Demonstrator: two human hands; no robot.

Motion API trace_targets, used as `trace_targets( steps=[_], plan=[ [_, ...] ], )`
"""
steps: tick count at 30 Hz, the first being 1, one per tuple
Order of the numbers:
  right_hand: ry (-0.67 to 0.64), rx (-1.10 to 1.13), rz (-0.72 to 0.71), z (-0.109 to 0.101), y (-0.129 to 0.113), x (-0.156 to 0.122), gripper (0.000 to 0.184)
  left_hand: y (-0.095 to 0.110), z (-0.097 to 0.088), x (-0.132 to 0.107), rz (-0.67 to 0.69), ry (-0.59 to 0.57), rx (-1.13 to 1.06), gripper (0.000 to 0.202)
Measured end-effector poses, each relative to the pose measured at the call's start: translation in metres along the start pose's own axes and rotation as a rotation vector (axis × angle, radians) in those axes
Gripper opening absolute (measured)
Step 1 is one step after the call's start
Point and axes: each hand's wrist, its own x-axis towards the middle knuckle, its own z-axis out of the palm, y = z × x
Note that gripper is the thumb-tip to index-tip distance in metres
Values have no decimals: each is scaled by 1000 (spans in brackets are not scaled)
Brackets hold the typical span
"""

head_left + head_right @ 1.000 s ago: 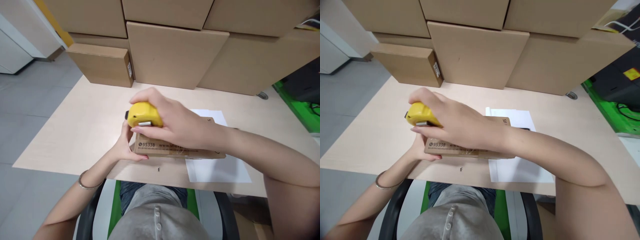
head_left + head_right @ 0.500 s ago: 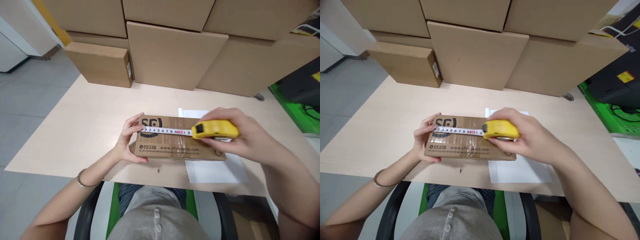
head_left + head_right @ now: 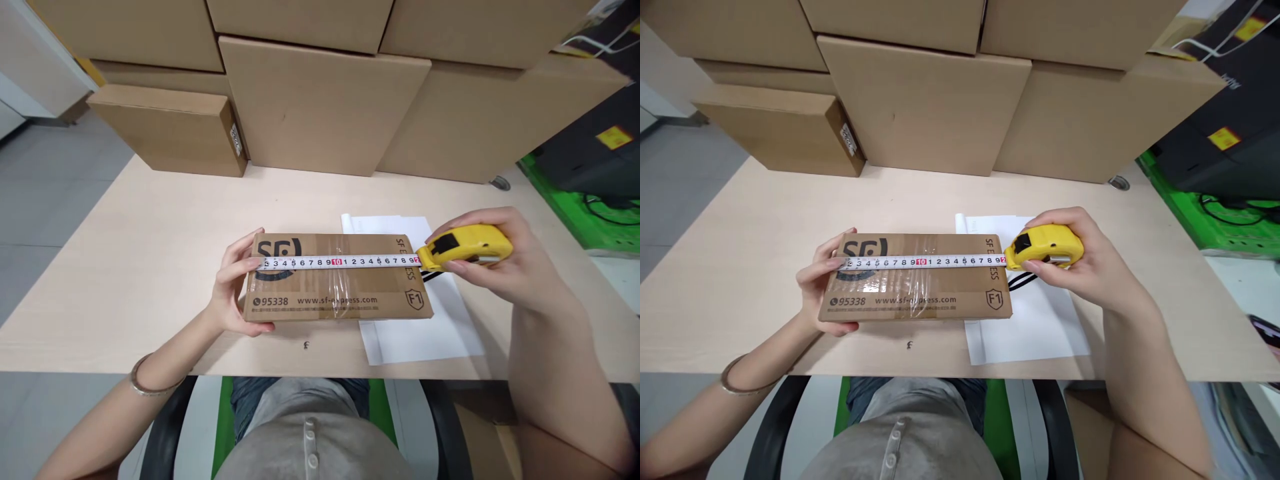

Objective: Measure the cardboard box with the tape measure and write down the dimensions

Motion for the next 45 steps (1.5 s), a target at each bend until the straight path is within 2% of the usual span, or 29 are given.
trace_targets(
  steps=[7,12,14,16,18,20,26,30,32,34,36,38,40,42,45],
  plan=[
    [6,-7,1,1,-1,-3,47,1,-1,0,-1,-2,33,107],
    [12,-70,-66,-2,-6,-1,41,-1,1,3,80,-26,-6,106],
    [8,-78,-125,-3,-9,1,44,-5,1,4,143,-29,-14,111],
    [3,-68,-185,0,-15,3,47,-7,1,5,167,-38,-44,128],
    [-16,-55,-218,7,-26,7,46,-8,0,5,129,-56,-83,148],
    [-64,-48,-267,20,-40,17,46,-6,-1,5,74,-74,-99,157],
    [-272,-20,-472,69,-80,57,50,-1,-4,2,5,-133,-86,154],
    [-213,-24,-527,80,-89,64,50,-2,-5,-1,-20,-141,-142,152],
    [-119,16,-473,75,-86,57,51,-4,-5,-3,-25,-137,-158,152],
    [37,71,-362,65,-79,44,48,-7,-5,-4,-30,-141,-159,152],
    [207,166,-190,52,-71,29,36,-9,-7,-6,-23,-160,-145,151],
    [305,274,39,38,-62,14,25,-9,-9,-6,-23,-180,-148,150],
    [297,344,285,27,-54,0,22,-6,-11,-6,-89,-177,-225,139],
    [217,385,467,18,-47,-11,25,-1,-15,-4,-243,-146,-359,114],
    [10,497,577,13,-40,-21,29,4,-27,1,-500,-175,-491,78]
  ],
)
